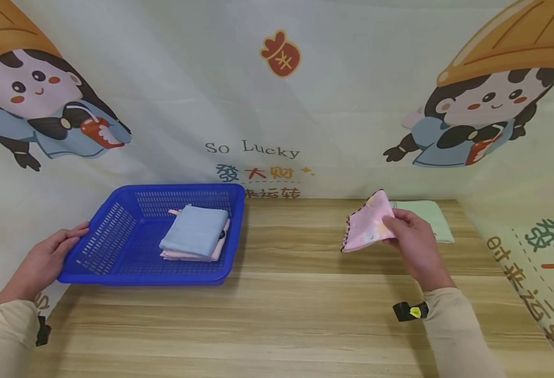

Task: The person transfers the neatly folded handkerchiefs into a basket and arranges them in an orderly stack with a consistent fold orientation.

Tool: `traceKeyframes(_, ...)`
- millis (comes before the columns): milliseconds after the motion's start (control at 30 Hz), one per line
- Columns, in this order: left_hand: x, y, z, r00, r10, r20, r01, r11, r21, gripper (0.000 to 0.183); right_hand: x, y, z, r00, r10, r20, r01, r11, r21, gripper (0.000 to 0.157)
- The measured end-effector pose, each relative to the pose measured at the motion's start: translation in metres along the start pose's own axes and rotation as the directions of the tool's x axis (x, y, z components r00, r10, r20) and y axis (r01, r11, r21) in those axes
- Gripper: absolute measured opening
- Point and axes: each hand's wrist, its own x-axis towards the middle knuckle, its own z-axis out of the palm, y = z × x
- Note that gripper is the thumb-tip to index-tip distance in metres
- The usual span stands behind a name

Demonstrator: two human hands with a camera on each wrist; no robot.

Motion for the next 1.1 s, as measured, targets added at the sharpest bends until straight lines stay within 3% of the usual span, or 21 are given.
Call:
traceKeyframes(500, -0.001, 0.001, 0.000, 1.000, -0.002, 0.003, 0.002, 1.000, -0.002, 0.064, 0.009, -0.003, 0.029, 1.000, 0.011, -0.018, -0.010, 0.999, 0.030, 0.035)
traceKeyframes(767, -0.001, 0.000, 0.002, 1.000, 0.014, -0.011, -0.014, 1.000, -0.008, 0.064, 0.015, -0.007, 0.044, 1.000, 0.007, -0.009, -0.006, 0.994, 0.108, 0.030)
traceKeyframes(1100, 0.000, -0.002, 0.001, 0.999, 0.037, -0.027, -0.037, 0.999, 0.019, 0.062, 0.024, -0.018, 0.063, 1.000, -0.008, 0.000, 0.008, 0.997, 0.071, 0.034)
